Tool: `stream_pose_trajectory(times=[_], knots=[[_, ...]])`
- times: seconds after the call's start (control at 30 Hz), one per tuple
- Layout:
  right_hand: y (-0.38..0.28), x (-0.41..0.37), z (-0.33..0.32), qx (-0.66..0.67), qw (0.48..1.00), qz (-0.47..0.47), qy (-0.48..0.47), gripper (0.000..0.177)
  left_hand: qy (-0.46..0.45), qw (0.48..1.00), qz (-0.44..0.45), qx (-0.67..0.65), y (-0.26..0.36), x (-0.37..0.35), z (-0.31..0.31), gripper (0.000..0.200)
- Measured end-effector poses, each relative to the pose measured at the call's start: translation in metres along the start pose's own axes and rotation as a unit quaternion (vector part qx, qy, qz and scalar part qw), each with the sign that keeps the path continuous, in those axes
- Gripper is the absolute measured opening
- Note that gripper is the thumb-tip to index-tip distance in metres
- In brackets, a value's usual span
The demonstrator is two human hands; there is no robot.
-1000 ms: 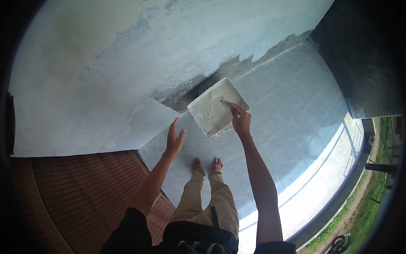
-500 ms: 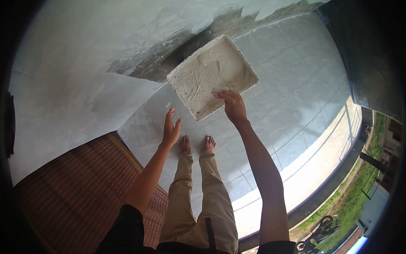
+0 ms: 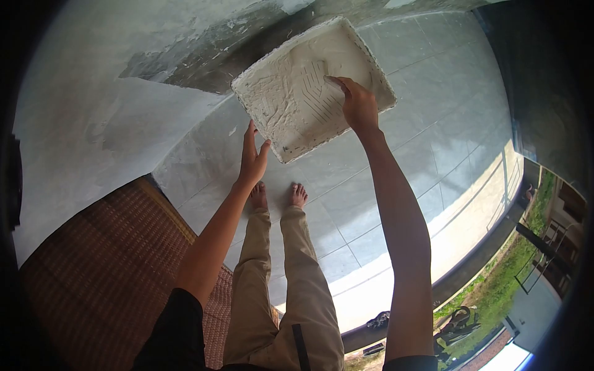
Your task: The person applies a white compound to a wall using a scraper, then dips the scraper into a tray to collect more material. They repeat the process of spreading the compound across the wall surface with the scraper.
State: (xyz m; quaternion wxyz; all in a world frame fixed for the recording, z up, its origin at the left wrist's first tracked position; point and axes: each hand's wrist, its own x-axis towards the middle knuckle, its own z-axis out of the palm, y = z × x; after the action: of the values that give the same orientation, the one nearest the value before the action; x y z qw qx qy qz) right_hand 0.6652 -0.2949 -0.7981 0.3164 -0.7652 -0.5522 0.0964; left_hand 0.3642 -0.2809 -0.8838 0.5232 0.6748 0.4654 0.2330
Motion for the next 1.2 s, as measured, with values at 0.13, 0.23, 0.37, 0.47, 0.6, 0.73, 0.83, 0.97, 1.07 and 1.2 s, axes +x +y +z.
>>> stream_pose_trajectory(times=[0.13, 0.23, 0.37, 0.47, 0.6, 0.73, 0.83, 0.97, 1.07, 1.2], knots=[[0.004, 0.000, 0.003, -0.014, 1.000, 0.004, -0.020, 0.025, 0.007, 1.000, 0.012, 0.013, -0.002, 0.002, 0.002, 0.075], [0.011, -0.003, 0.005, -0.014, 0.999, 0.025, -0.044, 0.031, -0.002, 1.000, 0.006, 0.011, -0.004, 0.002, -0.001, 0.075], [0.007, -0.005, -0.005, -0.006, 0.996, -0.013, -0.089, 0.030, -0.010, 1.000, 0.008, 0.014, -0.005, 0.003, -0.005, 0.074], [0.000, -0.008, -0.017, -0.003, 0.989, -0.031, -0.148, 0.027, -0.023, 0.999, -0.015, -0.017, -0.001, 0.002, -0.007, 0.074], [0.007, -0.011, -0.019, -0.033, 0.976, -0.034, -0.214, 0.021, -0.025, 0.999, -0.022, -0.012, 0.001, 0.002, -0.008, 0.075], [0.011, -0.006, -0.016, -0.038, 0.960, -0.032, -0.276, 0.020, -0.022, 0.999, -0.019, -0.017, 0.002, 0.001, -0.008, 0.076], [0.004, 0.007, -0.017, -0.078, 0.939, -0.041, -0.332, 0.023, -0.024, 0.999, -0.022, -0.015, 0.001, 0.001, -0.007, 0.076], [-0.004, 0.022, -0.009, -0.111, 0.905, -0.027, -0.410, 0.025, -0.023, 0.999, -0.026, -0.011, 0.003, 0.001, -0.007, 0.077], [-0.013, 0.031, 0.000, -0.139, 0.876, -0.034, -0.461, 0.031, -0.022, 0.999, -0.025, -0.010, -0.001, 0.001, -0.007, 0.077], [-0.030, 0.046, 0.012, -0.184, 0.825, -0.027, -0.533, 0.041, -0.011, 1.000, -0.004, 0.017, -0.007, 0.000, -0.005, 0.075]])
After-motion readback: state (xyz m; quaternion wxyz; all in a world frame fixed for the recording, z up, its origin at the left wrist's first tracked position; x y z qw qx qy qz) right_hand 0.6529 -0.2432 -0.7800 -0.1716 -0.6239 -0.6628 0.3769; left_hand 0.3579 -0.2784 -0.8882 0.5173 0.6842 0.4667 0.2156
